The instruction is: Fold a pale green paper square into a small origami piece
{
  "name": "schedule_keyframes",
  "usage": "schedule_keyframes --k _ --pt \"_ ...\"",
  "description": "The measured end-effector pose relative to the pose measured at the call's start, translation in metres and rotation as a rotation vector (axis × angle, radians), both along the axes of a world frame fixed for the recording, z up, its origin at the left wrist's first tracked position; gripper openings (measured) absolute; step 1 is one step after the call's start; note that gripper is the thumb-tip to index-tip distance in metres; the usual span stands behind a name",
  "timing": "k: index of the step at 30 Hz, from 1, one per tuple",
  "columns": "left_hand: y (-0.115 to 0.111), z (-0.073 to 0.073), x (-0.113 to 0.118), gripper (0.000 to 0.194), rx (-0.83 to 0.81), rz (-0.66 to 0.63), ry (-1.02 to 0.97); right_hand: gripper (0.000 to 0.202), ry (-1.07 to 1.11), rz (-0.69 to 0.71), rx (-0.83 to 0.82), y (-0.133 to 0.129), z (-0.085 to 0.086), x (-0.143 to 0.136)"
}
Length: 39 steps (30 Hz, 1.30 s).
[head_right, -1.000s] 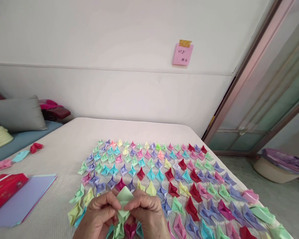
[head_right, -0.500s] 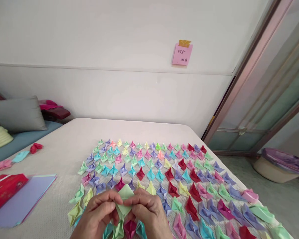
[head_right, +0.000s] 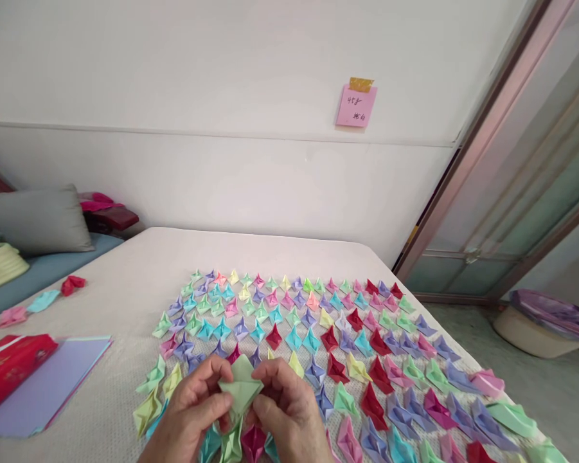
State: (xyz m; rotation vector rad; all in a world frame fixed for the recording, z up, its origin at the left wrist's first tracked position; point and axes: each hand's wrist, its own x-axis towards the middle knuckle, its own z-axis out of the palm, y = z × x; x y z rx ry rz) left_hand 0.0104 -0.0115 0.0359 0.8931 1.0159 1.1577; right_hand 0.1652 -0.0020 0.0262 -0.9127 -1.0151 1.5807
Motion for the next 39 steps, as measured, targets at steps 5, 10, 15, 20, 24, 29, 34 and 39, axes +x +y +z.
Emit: schedule_keyframes --k 5,10,15,20,24,29,34,39 --pt "0.0 -0.004 -0.002 0.013 0.015 -0.045 -0.071 0.006 0.01 -0.089 -0.003 0.0 0.002 -0.001" --pt "0.001 -0.007 0.001 0.015 0.007 -0.032 -0.103 0.006 0.004 -0.156 -0.004 0.002 0.002 -0.001" --pt "0.002 -0.012 0.0 0.018 0.017 0.009 -0.045 0.005 0.011 -0.184 0.007 0.001 0.001 -0.002" --pt "0.003 -0.012 -0.001 0.02 -0.001 0.083 0.035 0.008 0.006 -0.208 0.014 -0.002 0.001 -0.004" --pt "0.002 -0.019 0.0 0.021 -0.004 0.132 -0.006 0.013 -0.034 -0.227 0.037 -0.003 -0.001 -0.003" --pt "0.003 -0.032 0.0 0.015 0.071 0.167 -0.083 0.011 -0.02 -0.212 0.103 -0.003 -0.002 -0.003" --pt "0.003 -0.033 -0.001 0.018 0.099 0.156 -0.112 0.011 -0.034 -0.173 0.11 -0.004 0.002 -0.002" --pt "0.002 -0.029 -0.001 0.018 0.112 0.122 -0.131 0.011 -0.104 -0.14 0.146 -0.005 0.009 0.002"
